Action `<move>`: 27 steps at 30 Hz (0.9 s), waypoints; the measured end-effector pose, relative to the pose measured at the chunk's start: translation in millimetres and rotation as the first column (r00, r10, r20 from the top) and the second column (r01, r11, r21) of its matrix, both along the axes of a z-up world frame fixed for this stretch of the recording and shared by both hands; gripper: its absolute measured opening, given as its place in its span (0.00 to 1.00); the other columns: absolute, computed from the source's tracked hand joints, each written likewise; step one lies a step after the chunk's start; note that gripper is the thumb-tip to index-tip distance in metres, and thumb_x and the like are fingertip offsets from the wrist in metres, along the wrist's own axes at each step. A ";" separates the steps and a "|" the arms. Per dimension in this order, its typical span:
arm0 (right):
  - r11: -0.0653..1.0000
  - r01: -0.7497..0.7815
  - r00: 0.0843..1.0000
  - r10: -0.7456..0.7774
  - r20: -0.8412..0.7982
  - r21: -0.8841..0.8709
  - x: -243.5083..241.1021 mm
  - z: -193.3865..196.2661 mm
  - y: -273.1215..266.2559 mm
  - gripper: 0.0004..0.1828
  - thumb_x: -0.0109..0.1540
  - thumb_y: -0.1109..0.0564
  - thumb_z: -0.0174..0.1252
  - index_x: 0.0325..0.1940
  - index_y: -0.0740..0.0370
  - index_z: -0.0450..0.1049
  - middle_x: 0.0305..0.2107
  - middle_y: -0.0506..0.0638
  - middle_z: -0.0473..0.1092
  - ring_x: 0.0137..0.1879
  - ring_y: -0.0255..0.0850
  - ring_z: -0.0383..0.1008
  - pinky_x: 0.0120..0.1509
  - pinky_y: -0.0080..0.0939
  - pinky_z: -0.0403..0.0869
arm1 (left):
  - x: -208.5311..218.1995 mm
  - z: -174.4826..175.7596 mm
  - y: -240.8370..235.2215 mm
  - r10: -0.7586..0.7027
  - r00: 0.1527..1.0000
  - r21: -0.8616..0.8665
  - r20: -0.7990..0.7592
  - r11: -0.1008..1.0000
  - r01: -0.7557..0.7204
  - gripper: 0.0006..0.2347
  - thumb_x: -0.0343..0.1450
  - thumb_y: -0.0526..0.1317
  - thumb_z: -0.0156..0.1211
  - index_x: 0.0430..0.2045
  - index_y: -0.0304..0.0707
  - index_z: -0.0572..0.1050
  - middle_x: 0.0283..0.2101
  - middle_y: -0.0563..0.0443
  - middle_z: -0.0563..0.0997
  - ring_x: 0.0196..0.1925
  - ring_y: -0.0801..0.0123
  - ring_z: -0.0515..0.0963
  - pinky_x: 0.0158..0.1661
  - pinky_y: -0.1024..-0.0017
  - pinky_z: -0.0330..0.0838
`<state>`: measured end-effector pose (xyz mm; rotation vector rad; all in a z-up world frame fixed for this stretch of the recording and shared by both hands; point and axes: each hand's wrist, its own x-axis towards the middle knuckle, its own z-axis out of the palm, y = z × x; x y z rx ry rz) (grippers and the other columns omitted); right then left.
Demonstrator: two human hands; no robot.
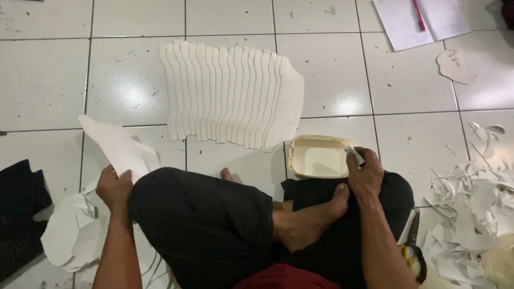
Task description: The person sits on the floor and repeatedly applies a white substance from a container onto the edges of white paper cutouts using a small tool. They handle the paper pieces one at a time, applying the substance to the edges before placing them back onto a stack.
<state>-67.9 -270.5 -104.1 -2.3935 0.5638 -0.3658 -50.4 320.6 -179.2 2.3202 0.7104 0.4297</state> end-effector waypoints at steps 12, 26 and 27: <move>0.997 -0.009 1.000 0.011 -0.028 0.074 1.5 19.3 11.4 0.13 0.58 0.54 0.52 0.44 0.61 0.73 0.36 0.49 0.70 0.40 0.41 0.68 0.43 0.42 0.66 | -38.1 198.4 -104.7 -0.417 0.766 0.269 -0.490 0.763 0.588 0.12 0.68 0.43 0.52 0.44 0.46 0.74 0.42 0.54 0.75 0.33 0.66 0.77 0.32 0.65 0.76; 0.965 -0.239 0.931 0.259 -0.256 0.105 7.6 42.5 20.2 0.15 0.56 0.52 0.55 0.46 0.56 0.73 0.33 0.49 0.72 0.35 0.41 0.69 0.43 0.41 0.65 | -50.0 229.7 -100.6 -0.151 0.714 -0.146 -0.684 0.987 0.069 0.15 0.64 0.48 0.60 0.32 0.36 0.69 0.37 0.49 0.75 0.43 0.58 0.72 0.41 0.63 0.62; 0.955 -0.260 0.894 0.293 -0.338 0.141 12.8 50.6 22.2 0.18 0.55 0.51 0.55 0.49 0.55 0.71 0.32 0.51 0.72 0.37 0.43 0.70 0.43 0.42 0.65 | -50.7 222.6 -94.6 -0.162 0.742 -0.109 -0.650 0.987 0.119 0.11 0.64 0.47 0.61 0.28 0.39 0.72 0.36 0.51 0.77 0.44 0.58 0.73 0.44 0.64 0.62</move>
